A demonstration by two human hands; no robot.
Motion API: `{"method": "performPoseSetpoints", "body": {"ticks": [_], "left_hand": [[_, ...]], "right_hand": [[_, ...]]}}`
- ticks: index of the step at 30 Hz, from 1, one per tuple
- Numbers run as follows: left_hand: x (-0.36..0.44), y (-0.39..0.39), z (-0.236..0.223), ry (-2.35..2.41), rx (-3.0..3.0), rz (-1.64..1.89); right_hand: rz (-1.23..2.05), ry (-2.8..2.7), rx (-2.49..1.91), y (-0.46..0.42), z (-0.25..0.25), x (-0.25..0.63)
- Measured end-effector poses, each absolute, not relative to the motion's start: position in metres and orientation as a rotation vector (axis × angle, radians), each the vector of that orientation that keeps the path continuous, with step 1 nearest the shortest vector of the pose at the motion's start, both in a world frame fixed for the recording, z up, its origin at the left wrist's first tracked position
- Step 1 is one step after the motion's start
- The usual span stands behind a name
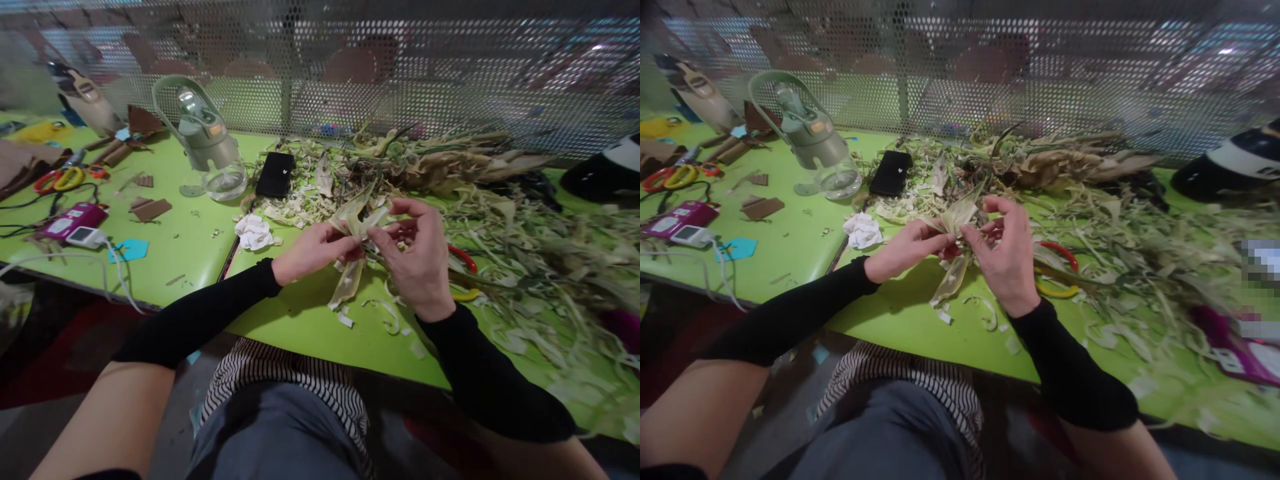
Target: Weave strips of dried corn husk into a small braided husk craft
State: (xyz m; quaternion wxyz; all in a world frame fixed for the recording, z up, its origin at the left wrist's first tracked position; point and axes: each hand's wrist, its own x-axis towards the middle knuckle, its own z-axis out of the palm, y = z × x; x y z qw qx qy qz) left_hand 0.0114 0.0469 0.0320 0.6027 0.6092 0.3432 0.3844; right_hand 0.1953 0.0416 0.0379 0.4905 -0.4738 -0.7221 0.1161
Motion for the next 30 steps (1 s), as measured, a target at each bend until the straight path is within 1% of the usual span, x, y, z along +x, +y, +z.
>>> {"method": "performPoseSetpoints", "body": {"ticks": [5, 10, 12, 16, 19, 25, 30], "left_hand": [[0.0150, 0.0449, 0.0344, 0.817, 1.277, 0.915], [0.0186, 0.0446, 0.0383, 0.831, 1.069, 0.958], [0.0182, 0.0443, 0.0393, 0.849, 1.083, 0.942], [0.0174, 0.0430, 0.0389, 0.837, 1.146, 0.875], [0.0181, 0.0425, 0.0383, 0.815, 1.089, 0.824], [0.0162, 0.0434, 0.0396, 0.849, 0.934, 0.841], [0.0137, 0.0443, 0.0390, 0.843, 1.132, 0.866]], "right_hand": [[0.568, -1.714, -1.131, 0.0417, 0.0370, 0.1916], [0.658, -1.696, -1.136, 0.0412, 0.0380, 0.1906], [0.625, -1.742, -1.133, 0.0414, 0.0376, 0.1910], [0.383, -1.875, -1.044, 0.0414, 0.0355, 0.1917], [0.265, -1.903, -0.949, 0.0409, 0.0343, 0.1923], [0.197, -2.022, -0.870, 0.0397, 0.0363, 0.1934], [0.243, -1.956, -0.926, 0.0381, 0.0361, 0.1933]]}}
